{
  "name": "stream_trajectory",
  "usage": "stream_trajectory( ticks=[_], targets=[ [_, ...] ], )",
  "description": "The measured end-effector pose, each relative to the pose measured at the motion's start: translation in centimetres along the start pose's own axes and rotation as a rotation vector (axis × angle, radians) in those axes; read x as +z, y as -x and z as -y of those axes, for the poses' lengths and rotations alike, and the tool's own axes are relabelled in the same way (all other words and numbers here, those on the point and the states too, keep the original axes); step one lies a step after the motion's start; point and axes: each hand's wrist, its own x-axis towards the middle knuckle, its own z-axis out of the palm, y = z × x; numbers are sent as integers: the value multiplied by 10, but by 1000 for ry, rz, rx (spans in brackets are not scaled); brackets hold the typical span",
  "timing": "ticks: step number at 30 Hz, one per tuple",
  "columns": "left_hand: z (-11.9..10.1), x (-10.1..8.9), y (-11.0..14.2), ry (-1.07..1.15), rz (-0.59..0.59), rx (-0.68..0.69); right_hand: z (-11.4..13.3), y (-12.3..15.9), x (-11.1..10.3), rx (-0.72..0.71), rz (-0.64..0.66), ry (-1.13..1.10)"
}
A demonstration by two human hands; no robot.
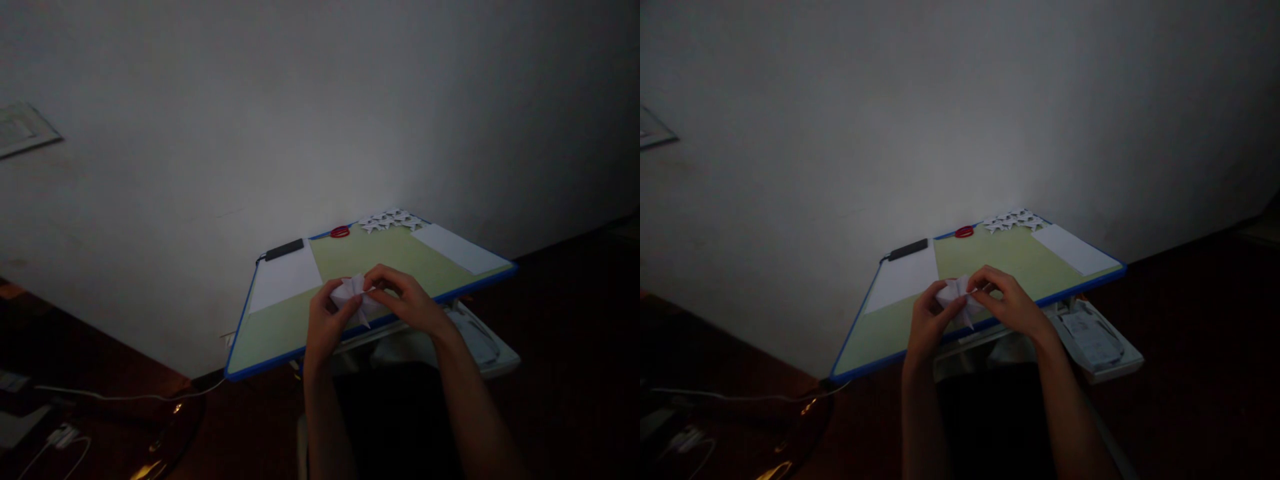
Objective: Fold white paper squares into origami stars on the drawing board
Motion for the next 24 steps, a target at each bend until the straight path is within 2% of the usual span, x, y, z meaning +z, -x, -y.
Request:
stream_trajectory(
  ticks=[4, 6, 9, 10, 12, 15, 17, 20, 24],
  targets=[
    [2, 0, 1, -17, 25, 8, -6, -2, 2, 40, -53, 12],
    [1, -6, -1, -42, 22, 25, -10, -3, 2, 64, -111, -6],
    [-5, -31, -18, -270, -118, 119, -20, -4, 1, 111, -178, -44],
    [-8, -44, -29, -383, -187, 138, -23, -5, 0, 127, -183, -53],
    [-16, -72, -58, -550, -221, 169, -30, -6, -1, 145, -192, -73],
    [-22, -112, -113, -757, -163, 176, -36, -7, -2, 164, -221, -95],
    [-18, -132, -148, -870, -122, 80, -38, -9, -2, 168, -222, -97],
    [1, -150, -185, -889, -105, 10, -38, -10, -1, 167, -216, -93],
    [32, -160, -206, -908, -58, -35, -39, -10, -1, 177, -222, -86]
  ],
)
